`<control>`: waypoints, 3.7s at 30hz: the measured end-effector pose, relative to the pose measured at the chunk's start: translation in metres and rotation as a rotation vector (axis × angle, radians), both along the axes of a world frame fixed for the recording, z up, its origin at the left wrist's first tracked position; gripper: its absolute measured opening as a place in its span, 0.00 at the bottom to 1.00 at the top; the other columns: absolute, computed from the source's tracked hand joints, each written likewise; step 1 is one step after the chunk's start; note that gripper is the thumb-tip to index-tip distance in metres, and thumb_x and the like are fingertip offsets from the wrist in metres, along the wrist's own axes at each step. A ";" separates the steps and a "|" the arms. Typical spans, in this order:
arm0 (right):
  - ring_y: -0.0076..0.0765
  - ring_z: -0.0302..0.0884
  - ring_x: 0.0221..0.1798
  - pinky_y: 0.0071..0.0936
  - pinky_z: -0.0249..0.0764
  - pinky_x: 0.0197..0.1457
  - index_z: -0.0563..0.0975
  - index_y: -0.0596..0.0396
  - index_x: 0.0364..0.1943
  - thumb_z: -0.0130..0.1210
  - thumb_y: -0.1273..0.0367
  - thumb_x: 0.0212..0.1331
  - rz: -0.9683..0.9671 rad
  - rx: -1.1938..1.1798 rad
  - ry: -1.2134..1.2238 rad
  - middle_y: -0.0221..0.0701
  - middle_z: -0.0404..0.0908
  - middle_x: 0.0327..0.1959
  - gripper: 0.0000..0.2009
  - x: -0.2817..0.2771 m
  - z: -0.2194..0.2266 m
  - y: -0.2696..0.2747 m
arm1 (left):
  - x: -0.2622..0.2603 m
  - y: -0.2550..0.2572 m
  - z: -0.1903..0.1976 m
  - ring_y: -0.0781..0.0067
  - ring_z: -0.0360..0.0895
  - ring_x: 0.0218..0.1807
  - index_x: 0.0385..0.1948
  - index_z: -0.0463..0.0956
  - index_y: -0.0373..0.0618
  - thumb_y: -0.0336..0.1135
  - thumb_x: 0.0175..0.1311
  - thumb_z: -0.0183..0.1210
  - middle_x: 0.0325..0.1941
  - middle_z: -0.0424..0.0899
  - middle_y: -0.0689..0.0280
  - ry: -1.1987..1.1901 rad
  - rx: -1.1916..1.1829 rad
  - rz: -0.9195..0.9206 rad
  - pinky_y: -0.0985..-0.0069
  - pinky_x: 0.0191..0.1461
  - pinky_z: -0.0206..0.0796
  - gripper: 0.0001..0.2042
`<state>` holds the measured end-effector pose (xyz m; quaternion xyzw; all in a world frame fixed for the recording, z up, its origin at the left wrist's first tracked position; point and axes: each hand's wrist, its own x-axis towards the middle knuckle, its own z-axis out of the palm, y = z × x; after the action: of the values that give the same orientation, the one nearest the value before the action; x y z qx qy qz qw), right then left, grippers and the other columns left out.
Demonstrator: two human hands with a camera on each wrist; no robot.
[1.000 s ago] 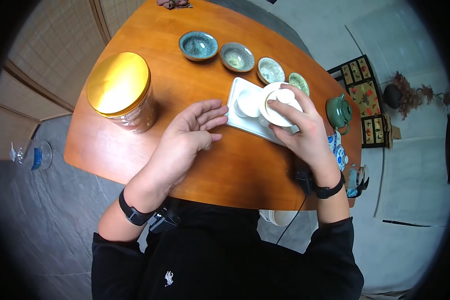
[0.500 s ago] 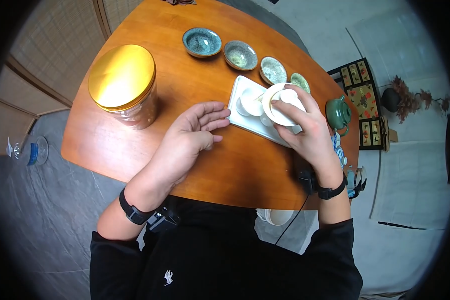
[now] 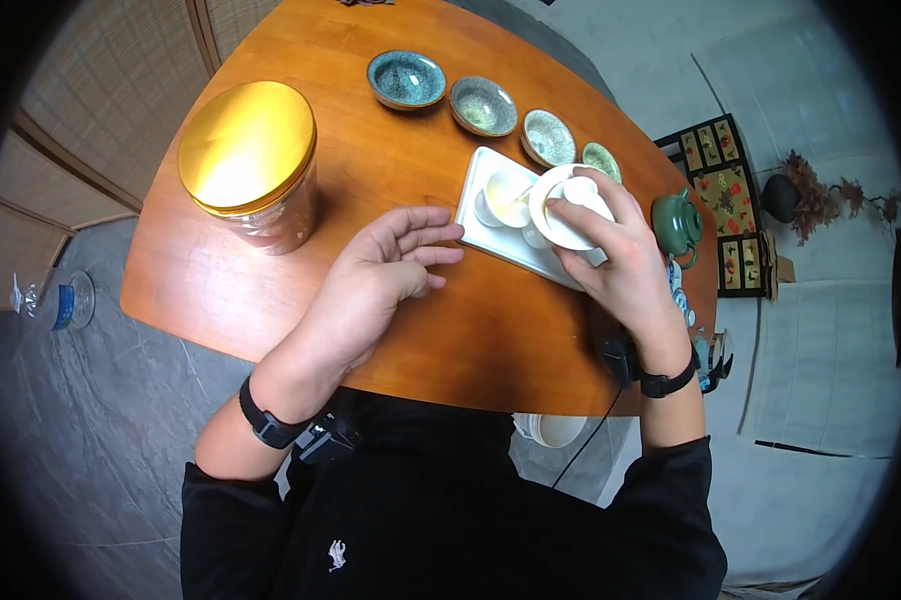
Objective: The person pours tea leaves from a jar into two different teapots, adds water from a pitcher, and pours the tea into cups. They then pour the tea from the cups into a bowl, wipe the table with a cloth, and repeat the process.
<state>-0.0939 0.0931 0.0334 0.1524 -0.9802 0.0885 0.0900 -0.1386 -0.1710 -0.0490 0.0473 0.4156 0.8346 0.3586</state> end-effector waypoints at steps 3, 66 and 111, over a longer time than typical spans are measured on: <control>0.56 0.74 0.64 0.44 0.76 0.65 0.83 0.44 0.51 0.70 0.77 0.45 -0.005 -0.006 0.007 0.42 0.73 0.65 0.24 -0.001 -0.002 0.001 | 0.002 0.001 -0.001 0.66 0.77 0.62 0.66 0.65 0.32 0.14 0.52 0.45 0.66 0.75 0.52 -0.003 0.002 -0.003 0.74 0.63 0.70 0.32; 0.58 0.72 0.65 0.45 0.76 0.65 0.83 0.46 0.50 0.67 0.78 0.44 -0.092 0.081 -0.102 0.43 0.73 0.66 0.24 0.024 0.019 0.028 | 0.023 0.033 -0.002 0.68 0.76 0.63 0.64 0.69 0.35 0.14 0.53 0.44 0.65 0.76 0.57 -0.033 -0.002 -0.148 0.75 0.62 0.69 0.30; 0.55 0.73 0.65 0.44 0.72 0.67 0.83 0.52 0.48 0.70 0.80 0.43 -0.151 0.193 -0.175 0.41 0.74 0.65 0.22 0.046 0.032 0.060 | 0.034 0.050 -0.002 0.68 0.77 0.62 0.64 0.69 0.35 0.16 0.58 0.46 0.65 0.76 0.55 -0.022 0.017 -0.199 0.74 0.62 0.69 0.27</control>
<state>-0.0475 0.1532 0.0654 0.0777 -0.9970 -0.0005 -0.0042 -0.1044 -0.1212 -0.0506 0.0823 0.3980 0.7987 0.4437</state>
